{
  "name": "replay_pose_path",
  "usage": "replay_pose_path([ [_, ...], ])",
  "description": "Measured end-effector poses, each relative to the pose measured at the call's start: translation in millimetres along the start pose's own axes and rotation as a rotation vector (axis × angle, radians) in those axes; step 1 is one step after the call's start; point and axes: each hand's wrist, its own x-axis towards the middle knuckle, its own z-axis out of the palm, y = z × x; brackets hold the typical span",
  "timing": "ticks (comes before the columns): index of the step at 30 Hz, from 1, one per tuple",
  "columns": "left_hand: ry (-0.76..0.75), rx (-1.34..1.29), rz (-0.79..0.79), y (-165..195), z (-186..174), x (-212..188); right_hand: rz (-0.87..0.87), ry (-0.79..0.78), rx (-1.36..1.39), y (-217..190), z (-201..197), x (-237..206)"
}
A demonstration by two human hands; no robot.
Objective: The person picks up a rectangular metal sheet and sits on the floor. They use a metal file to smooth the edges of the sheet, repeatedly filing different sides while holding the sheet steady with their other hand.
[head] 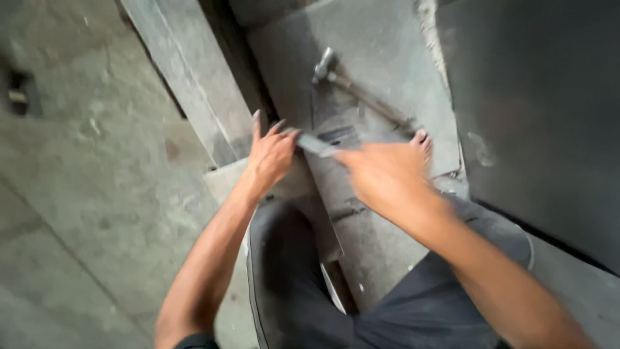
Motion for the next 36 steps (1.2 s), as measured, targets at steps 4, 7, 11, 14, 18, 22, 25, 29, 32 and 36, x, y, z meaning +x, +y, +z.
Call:
replay_pose_path([
  [4, -0.106, 0.089, 0.096, -0.3, -1.3, 4.6, 0.077, -0.200, 0.050, 6.5, -34.8, 4.5],
  [7, 0.098, -0.107, 0.219, -3.5, 2.1, 4.0, 0.138, -0.368, -0.009, 17.1, -60.7, -6.2],
  [11, -0.081, -0.057, -0.072, -4.2, 1.1, 4.1, -0.019, -0.128, 0.090, 5.6, -40.5, 59.6],
  [14, 0.060, -0.101, 0.085, -6.3, 3.1, 6.8, 0.220, -0.638, -0.147, 25.6, -69.1, 54.1],
  [18, 0.031, -0.099, 0.037, -7.3, 5.8, 4.9, 0.281, -0.637, 0.127, 8.3, -47.2, 68.9],
  [22, 0.073, -0.008, 0.038, -6.6, 4.1, 7.1, -0.066, 0.018, 0.068, 13.2, -54.1, 46.1],
  [25, 0.158, -0.149, 0.201, -6.7, 7.5, -2.8, 0.016, -0.124, 0.127, 21.6, -70.8, 11.2],
  [29, 0.085, -0.041, 0.033, -7.1, 8.5, -1.9, 0.069, -0.216, 0.001, -9.6, -25.3, 38.6],
  [32, 0.065, -0.035, 0.091, -3.0, 9.4, 0.5, 0.190, -0.462, -0.058, 10.9, -46.5, 3.7],
  [36, 0.131, -0.016, 0.069, -2.3, 14.0, -6.0, 0.168, -0.377, -0.023, -9.6, -4.4, 11.1],
])
